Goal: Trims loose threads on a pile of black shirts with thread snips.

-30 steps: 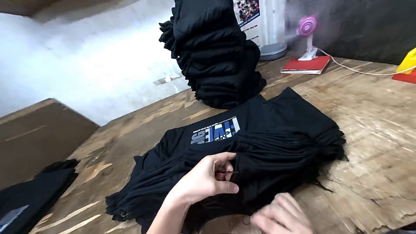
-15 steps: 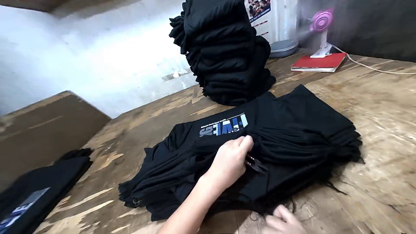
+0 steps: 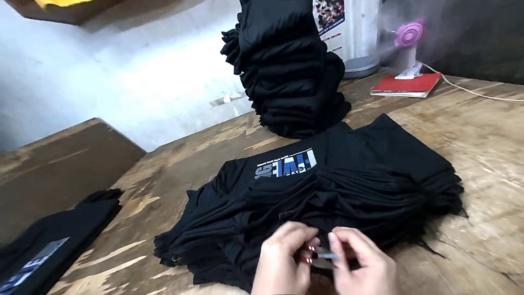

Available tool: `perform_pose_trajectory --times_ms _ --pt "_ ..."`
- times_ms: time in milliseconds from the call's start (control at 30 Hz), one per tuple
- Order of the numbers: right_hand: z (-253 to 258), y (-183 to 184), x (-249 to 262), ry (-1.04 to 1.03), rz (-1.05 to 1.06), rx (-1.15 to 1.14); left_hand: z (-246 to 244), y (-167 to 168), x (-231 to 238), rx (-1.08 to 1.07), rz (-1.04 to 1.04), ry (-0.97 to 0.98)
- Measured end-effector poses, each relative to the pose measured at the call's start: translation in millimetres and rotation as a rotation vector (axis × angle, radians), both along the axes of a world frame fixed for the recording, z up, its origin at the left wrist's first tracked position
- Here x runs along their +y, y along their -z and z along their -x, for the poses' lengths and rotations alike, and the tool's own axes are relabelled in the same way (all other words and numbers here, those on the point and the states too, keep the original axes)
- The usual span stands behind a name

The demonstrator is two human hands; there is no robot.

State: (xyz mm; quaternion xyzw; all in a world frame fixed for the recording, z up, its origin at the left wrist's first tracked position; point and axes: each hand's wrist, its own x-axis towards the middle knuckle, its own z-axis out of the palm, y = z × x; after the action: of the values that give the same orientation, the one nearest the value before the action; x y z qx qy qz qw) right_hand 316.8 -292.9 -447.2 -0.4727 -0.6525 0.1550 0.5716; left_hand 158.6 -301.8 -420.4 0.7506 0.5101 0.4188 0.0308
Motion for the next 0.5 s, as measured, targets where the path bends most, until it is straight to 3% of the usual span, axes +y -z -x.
perform_pose_trajectory --times_ms 67,167,267,367,500 --pt "-10.0 -3.8 0.3 -0.221 0.158 0.382 -5.5 3.5 -10.9 0.023 0.075 -0.014" --pt "-17.5 -0.7 1.9 -0.366 0.218 0.603 -15.2 6.5 -8.3 0.005 0.100 -0.052" --pt "-20.0 2.5 1.5 -0.418 0.181 0.552 -23.1 15.5 1.9 -0.030 -0.071 -0.024" --pt "-32.8 6.9 1.5 -0.517 0.173 0.498 -19.7 25.6 -3.9 0.066 -0.335 -0.030" --pt "-48.6 19.5 7.9 -0.455 -0.022 0.195 -12.3 27.7 -35.0 0.210 -0.387 0.024"
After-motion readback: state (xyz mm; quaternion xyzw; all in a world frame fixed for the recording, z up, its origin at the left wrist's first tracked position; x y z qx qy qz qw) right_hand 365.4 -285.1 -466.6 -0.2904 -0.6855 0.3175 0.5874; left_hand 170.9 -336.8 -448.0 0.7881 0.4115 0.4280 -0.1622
